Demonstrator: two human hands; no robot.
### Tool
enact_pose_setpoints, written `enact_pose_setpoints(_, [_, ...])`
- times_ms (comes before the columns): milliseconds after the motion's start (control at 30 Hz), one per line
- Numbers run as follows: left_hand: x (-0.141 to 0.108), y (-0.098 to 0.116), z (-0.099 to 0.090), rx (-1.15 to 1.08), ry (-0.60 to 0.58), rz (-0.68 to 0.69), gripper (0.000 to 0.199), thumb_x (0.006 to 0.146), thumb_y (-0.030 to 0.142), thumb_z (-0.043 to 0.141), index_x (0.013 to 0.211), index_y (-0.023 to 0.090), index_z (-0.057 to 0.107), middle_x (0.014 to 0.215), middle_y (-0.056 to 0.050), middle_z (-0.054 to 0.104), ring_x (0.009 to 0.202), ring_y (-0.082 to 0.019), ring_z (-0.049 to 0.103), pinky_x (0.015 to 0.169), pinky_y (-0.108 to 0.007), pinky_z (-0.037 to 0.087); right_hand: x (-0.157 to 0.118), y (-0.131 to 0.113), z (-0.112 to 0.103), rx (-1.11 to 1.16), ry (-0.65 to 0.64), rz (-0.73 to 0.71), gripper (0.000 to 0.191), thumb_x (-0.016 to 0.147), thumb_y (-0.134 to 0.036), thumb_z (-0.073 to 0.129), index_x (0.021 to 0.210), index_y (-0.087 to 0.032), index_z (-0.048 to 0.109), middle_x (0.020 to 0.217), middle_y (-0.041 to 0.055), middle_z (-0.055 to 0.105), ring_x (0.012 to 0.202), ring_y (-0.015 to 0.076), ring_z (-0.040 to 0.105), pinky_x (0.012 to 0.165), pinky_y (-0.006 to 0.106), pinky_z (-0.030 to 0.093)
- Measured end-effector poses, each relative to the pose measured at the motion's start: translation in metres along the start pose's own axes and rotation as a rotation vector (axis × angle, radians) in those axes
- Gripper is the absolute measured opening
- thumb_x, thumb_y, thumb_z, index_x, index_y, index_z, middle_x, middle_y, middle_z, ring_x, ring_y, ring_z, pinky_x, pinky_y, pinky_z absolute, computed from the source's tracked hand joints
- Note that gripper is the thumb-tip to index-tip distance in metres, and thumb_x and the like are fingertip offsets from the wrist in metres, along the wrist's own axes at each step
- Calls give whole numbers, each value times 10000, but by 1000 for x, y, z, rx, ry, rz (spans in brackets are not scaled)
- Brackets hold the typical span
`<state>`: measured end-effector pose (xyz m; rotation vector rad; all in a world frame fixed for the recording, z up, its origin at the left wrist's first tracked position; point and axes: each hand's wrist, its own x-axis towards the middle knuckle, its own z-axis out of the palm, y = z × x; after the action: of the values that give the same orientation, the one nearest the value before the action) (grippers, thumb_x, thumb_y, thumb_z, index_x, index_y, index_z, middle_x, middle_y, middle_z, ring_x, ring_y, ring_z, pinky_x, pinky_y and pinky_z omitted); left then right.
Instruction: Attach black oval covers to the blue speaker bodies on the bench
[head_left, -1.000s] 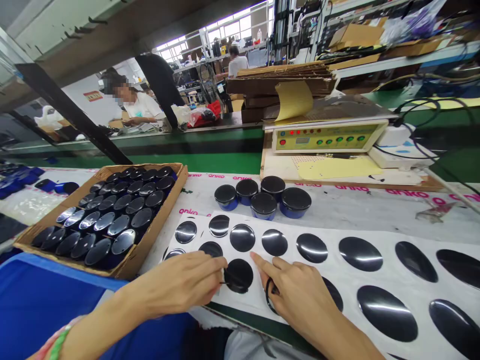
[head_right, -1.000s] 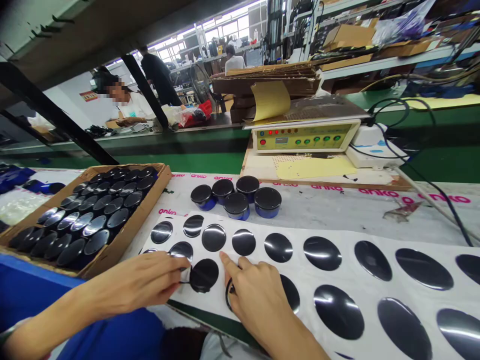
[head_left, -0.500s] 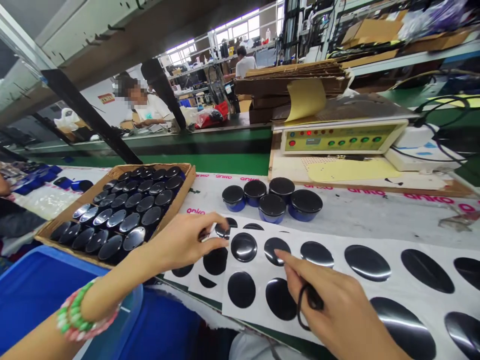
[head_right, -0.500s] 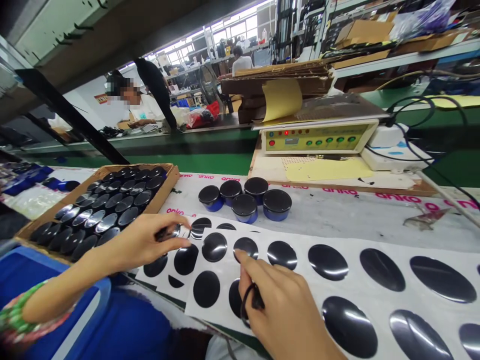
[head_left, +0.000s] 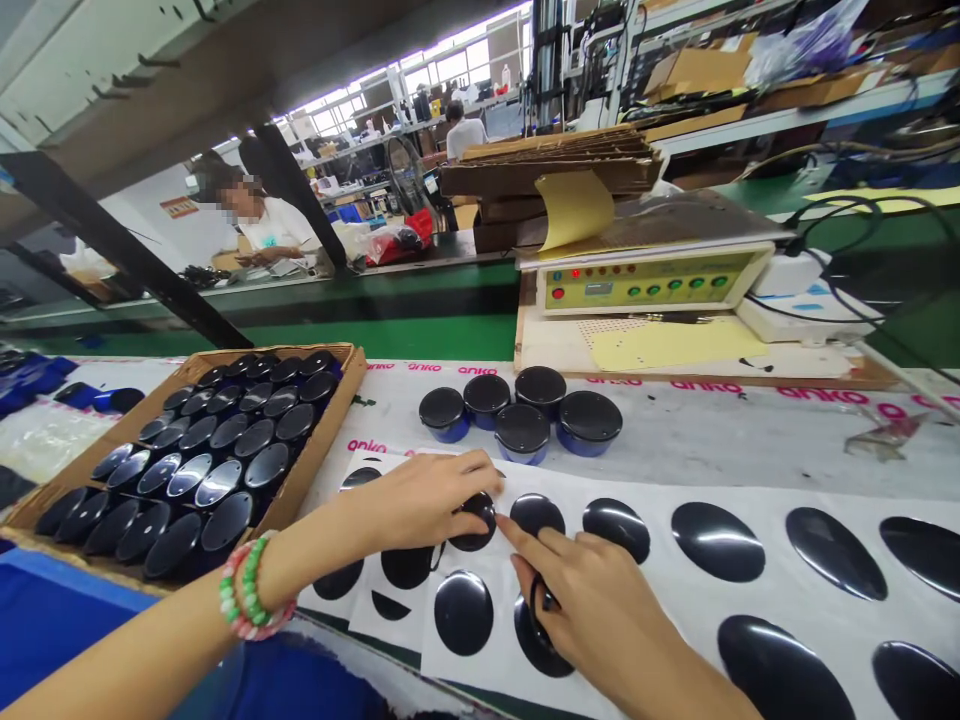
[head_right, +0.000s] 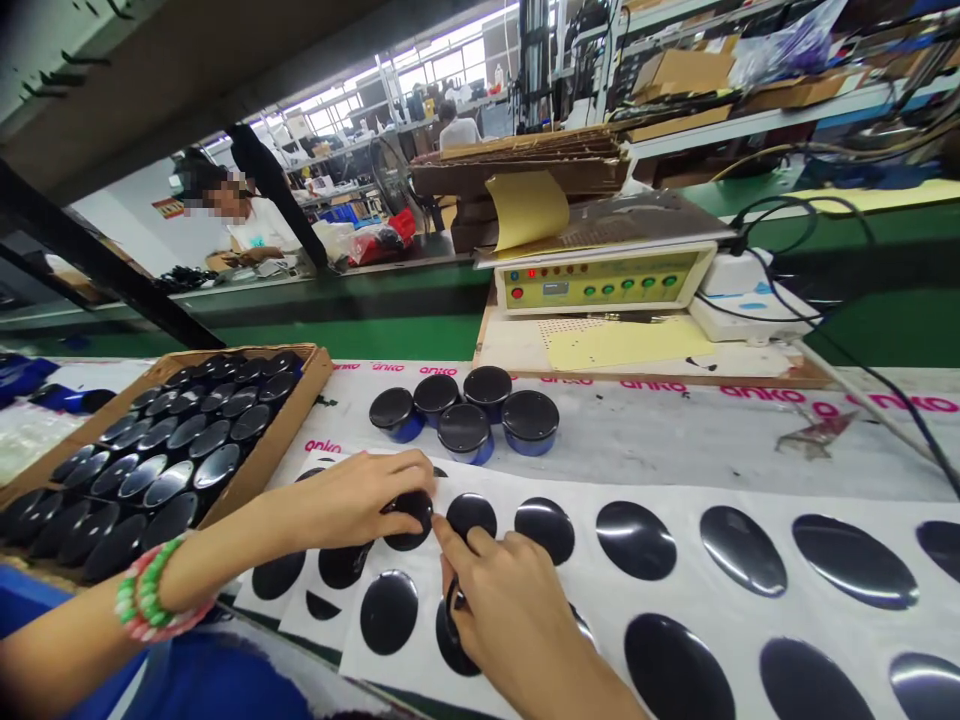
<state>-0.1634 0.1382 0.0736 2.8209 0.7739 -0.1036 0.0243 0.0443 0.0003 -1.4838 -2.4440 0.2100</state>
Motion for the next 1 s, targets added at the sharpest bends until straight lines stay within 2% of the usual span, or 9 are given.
enact_pose_setpoints(67, [1,-3,4,56,8,40,232,881,183,581,1113,175,582,1100,-49,631,902,-188,630,721,-274,457,0,1,0,27,17,11,550,735,-153,632,1277,-231,585,783,-1,691,566,157,601,556,286,364])
enact_pose_setpoints(100, [1,-6,6,83,9,64,221,904,157,533,1117,177,585,1098,-55,639,913,-199,628,738,-290,456,0,1,1,36,24,16,558,731,-153,633,1281,-231,583,787,-1,693,569,158,601,560,288,365])
enact_pose_setpoints(200, [0,-13,14,136,12,128,184,925,131,473,977,175,645,1012,-49,671,845,-198,626,724,-302,443,-1,0,2,46,24,23,580,721,-146,628,1294,-220,576,794,2,696,571,160,600,565,293,369])
enact_pose_setpoints(300, [2,-15,17,145,24,140,154,925,208,511,885,157,651,902,-42,675,792,-187,614,689,-293,431,-1,-2,0,31,9,23,579,718,-130,608,1291,-212,580,796,11,696,578,161,605,569,293,372])
enact_pose_setpoints(400, [8,-15,12,128,21,122,121,902,257,570,871,156,630,865,-17,660,778,-158,613,674,-261,428,0,-3,-2,18,-30,24,621,694,-97,580,1303,-218,570,787,11,693,586,168,612,566,295,372])
enact_pose_setpoints(533, [17,-15,5,109,-7,139,105,880,216,610,782,185,586,769,52,626,701,-92,602,592,-202,401,3,-2,-4,22,-114,45,710,657,-60,548,1345,-237,527,820,12,696,617,185,630,579,300,387])
enact_pose_setpoints(633, [16,-13,8,162,15,159,140,887,169,580,748,179,566,745,40,613,683,-109,584,582,-229,385,4,-2,-5,51,-119,65,707,684,-64,539,1364,-252,504,827,14,698,639,190,638,596,301,399])
enact_pose_setpoints(800, [3,-5,19,305,89,184,152,936,156,459,833,151,570,828,-41,623,726,-183,563,642,-304,399,3,-3,-4,47,-119,72,716,676,-60,544,1365,-252,504,810,21,696,632,189,630,586,296,387])
enact_pose_setpoints(1000, [-12,0,19,390,109,180,112,914,105,464,965,138,558,807,-48,608,715,-192,559,631,-310,418,2,-4,-1,22,-69,86,671,699,-77,536,1345,-259,529,813,16,699,626,192,627,590,301,391])
